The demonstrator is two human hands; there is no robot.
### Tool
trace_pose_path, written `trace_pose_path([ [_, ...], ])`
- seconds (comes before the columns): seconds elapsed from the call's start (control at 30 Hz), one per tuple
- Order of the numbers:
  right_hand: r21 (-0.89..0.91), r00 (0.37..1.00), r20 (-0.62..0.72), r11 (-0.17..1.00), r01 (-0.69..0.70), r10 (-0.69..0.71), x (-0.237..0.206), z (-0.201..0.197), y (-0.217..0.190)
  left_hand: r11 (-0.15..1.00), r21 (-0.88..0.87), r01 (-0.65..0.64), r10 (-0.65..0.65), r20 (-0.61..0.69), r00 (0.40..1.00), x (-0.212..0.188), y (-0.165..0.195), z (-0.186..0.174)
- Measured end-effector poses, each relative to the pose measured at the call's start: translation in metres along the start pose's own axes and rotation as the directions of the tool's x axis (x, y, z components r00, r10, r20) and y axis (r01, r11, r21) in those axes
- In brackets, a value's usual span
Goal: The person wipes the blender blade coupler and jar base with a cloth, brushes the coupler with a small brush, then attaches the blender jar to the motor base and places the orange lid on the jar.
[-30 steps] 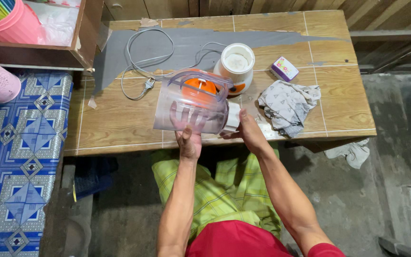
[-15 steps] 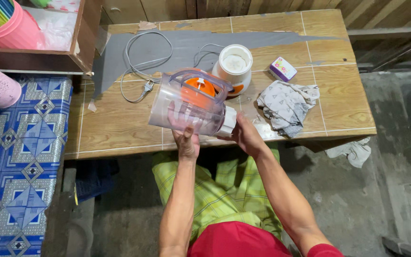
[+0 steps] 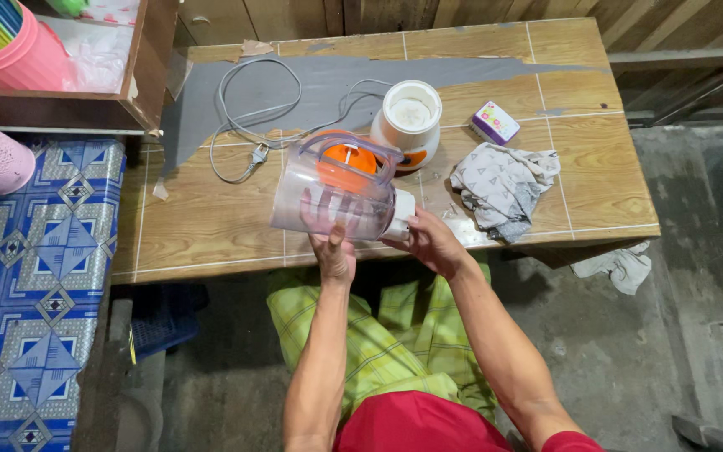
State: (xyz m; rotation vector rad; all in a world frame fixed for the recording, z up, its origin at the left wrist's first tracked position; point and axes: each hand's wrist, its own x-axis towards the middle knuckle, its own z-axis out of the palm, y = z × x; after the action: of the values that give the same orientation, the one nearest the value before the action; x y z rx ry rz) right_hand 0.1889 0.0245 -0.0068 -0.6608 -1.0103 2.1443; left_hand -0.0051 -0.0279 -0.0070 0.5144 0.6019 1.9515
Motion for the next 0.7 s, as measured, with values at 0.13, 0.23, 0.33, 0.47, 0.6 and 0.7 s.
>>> trace_pose_path([
  [0.13, 0.144, 0.974, -0.18, 0.983, -0.115, 0.14, 0.006, 0.005, 0.002, 0.997, 0.036, -0.068, 0.066, 0.051, 0.997, -0.006, -0.005, -0.002],
  [0.23, 0.102, 0.98, -0.151, 0.988, -0.112, 0.127, 0.007, 0.003, 0.005, 0.996, 0.052, -0.066, 0.065, 0.032, 0.997, -0.005, -0.005, -0.003],
  [0.33, 0.071, 0.999, -0.017, 0.997, -0.04, 0.042, 0.004, -0.004, 0.007, 1.0, -0.006, 0.011, -0.011, -0.043, 0.999, -0.004, -0.002, -0.005],
  [0.47, 0.037, 0.993, -0.069, 0.995, -0.09, 0.093, 0.009, -0.009, 0.008, 1.0, -0.009, -0.013, 0.013, -0.004, 1.0, -0.004, -0.002, -0.005],
  [0.6, 0.049, 0.966, -0.173, 0.981, -0.188, 0.193, 0.016, -0.006, 0.009, 0.999, -0.001, -0.037, 0.037, 0.005, 0.999, -0.004, -0.005, -0.004],
  [0.7, 0.111, 0.987, -0.127, 0.99, -0.082, 0.096, 0.013, -0.003, 0.008, 0.999, 0.0, -0.034, 0.034, -0.015, 0.999, -0.004, -0.006, -0.006],
])
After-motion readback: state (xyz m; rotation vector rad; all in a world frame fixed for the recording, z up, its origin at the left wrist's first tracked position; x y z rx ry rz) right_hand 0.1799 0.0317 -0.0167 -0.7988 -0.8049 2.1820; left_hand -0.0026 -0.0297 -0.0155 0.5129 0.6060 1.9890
